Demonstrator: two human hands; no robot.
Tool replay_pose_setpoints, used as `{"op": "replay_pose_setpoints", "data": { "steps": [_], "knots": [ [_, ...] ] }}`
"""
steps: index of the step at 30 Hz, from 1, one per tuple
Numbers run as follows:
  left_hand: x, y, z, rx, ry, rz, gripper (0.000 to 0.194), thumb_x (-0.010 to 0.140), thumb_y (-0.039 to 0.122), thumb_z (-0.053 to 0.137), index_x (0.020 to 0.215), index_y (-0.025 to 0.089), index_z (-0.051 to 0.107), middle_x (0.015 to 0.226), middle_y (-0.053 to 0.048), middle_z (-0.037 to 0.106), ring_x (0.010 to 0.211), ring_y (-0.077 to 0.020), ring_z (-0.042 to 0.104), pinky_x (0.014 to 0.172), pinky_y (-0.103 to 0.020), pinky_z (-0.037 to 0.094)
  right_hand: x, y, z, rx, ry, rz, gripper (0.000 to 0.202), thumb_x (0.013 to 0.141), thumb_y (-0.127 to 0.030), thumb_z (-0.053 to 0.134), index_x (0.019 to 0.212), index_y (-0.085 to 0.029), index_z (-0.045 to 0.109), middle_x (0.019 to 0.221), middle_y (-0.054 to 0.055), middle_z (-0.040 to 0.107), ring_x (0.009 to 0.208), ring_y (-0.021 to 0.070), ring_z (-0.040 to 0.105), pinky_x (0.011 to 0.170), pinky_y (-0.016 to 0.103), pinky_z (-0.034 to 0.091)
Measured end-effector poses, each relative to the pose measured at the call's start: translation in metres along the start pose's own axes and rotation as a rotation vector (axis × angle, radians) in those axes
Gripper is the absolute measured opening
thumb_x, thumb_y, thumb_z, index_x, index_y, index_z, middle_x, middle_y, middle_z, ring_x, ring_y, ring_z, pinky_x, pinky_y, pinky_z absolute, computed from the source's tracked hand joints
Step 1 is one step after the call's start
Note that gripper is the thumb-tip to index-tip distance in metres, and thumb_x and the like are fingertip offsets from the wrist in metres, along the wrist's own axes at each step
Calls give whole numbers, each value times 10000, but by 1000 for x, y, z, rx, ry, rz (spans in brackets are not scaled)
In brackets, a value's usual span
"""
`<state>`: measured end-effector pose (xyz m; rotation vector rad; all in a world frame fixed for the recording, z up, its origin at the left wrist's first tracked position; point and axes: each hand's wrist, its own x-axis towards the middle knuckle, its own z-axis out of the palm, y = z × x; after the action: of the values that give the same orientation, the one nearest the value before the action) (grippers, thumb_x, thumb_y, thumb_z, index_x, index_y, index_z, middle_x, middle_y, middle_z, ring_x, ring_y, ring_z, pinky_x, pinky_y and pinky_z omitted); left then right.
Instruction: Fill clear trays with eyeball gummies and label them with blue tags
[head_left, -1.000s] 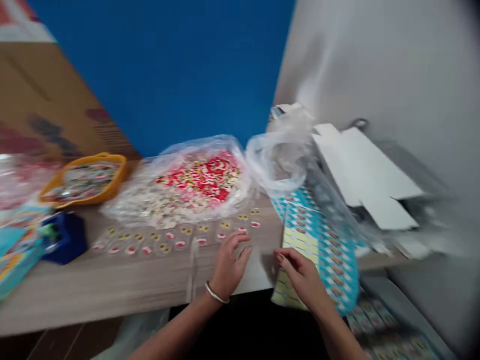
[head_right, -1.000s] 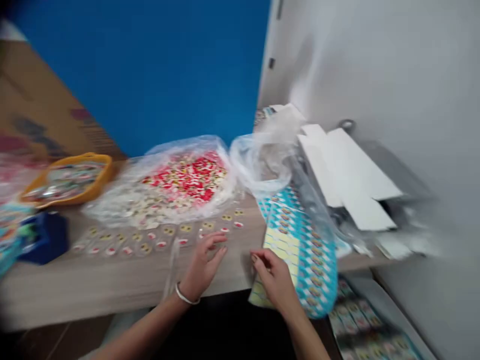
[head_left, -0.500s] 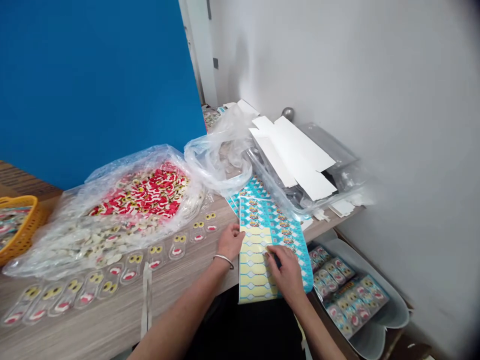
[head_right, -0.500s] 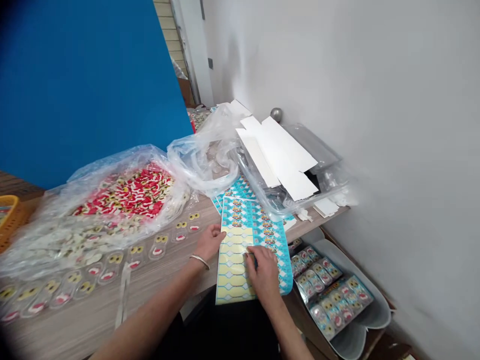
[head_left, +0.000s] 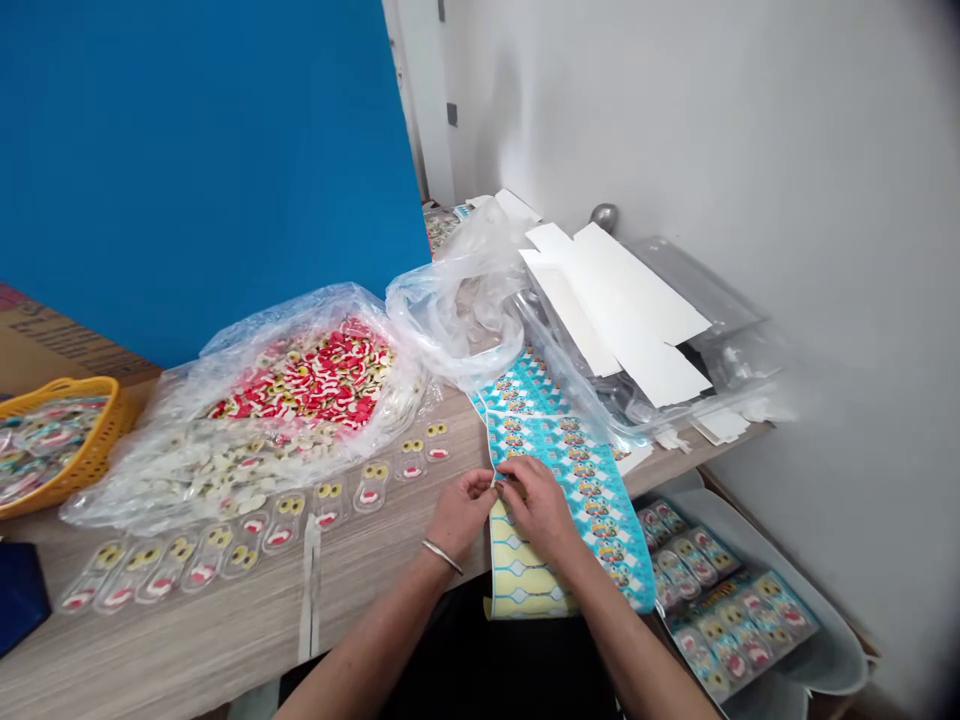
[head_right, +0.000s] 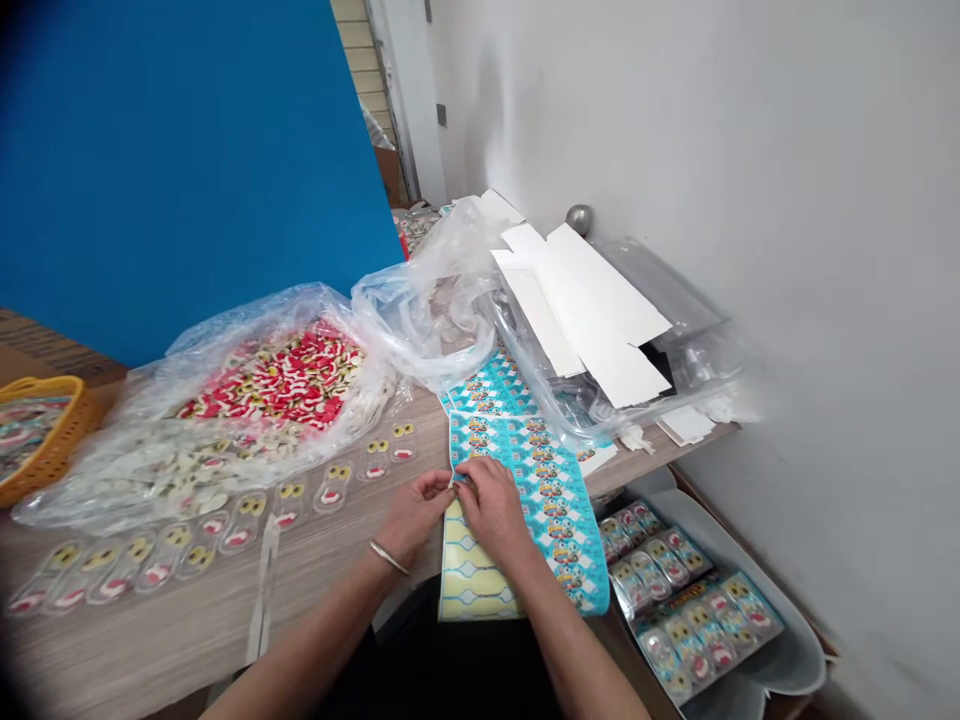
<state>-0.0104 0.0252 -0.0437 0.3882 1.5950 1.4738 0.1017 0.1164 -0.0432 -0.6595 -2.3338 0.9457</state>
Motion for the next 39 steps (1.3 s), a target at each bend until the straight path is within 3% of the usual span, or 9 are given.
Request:
{"op": "replay_pose_setpoints", "data": {
  "steps": [4,16,20,27,29,31,34,36,39],
  "knots": [
    [-6,5,0,-80,-45,-34,239,586,280,790,793,174,734,791,-35,743,801,-188,659,808,-296,480,-6,-1,1,-90,28,-51,173,928,-218,536,1048,-238,659,1043,81,685,987,250,600,872,413,471],
    [-12,6,3,-244,52,-119,377,480,343,885,737,143,696,709,-36,707,630,-126,616,640,-248,467,-6,-11,8,-28,67,-41,201,951,-207,459,973,-224,658,930,71,700,899,226,623,824,369,471],
    [-14,4,7,-225,55,-87,349,523,332,854,772,146,696,730,-27,698,647,-114,610,644,-230,460,-2,-13,8,125,91,104,175,916,-229,471,871,-217,640,855,50,673,839,212,602,779,344,457],
    [-12,0,3,-67,118,-30,268,637,275,749,850,168,629,750,-42,672,633,-175,618,625,-313,480,5,3,7,656,201,495,218,846,-406,575,770,-202,597,686,0,618,665,165,578,663,289,458],
    [-16,3,-1,54,198,93,276,689,231,718,947,190,629,906,-75,687,824,-224,648,769,-372,489,6,9,6,687,206,505,237,852,-425,570,787,-199,598,685,2,625,649,156,582,645,281,455],
    [-22,7,-3,355,194,375,259,774,185,652,1029,225,639,1124,-97,665,1102,-261,588,969,-428,409,7,13,7,713,194,504,246,833,-433,606,780,-193,608,674,2,622,632,149,574,624,271,445],
    [-25,9,0,952,-35,785,240,888,126,493,1022,241,656,1146,-80,669,1187,-251,530,1057,-456,308,7,13,5,737,185,505,254,817,-433,642,772,-186,610,657,0,610,614,145,562,601,269,439],
    [-21,5,4,1174,-121,826,271,904,107,453,1057,225,643,1095,-75,680,1097,-241,559,986,-444,357,5,6,-1,744,238,509,246,847,-432,617,816,-189,600,669,0,608,619,147,566,606,275,450],
    [-7,-4,9,1254,-91,760,329,897,115,469,1186,202,600,1178,-99,655,1089,-266,546,904,-449,388,1,-16,-19,716,445,424,193,909,-389,566,935,-198,582,811,27,636,702,158,609,685,311,503]
  ]
}}
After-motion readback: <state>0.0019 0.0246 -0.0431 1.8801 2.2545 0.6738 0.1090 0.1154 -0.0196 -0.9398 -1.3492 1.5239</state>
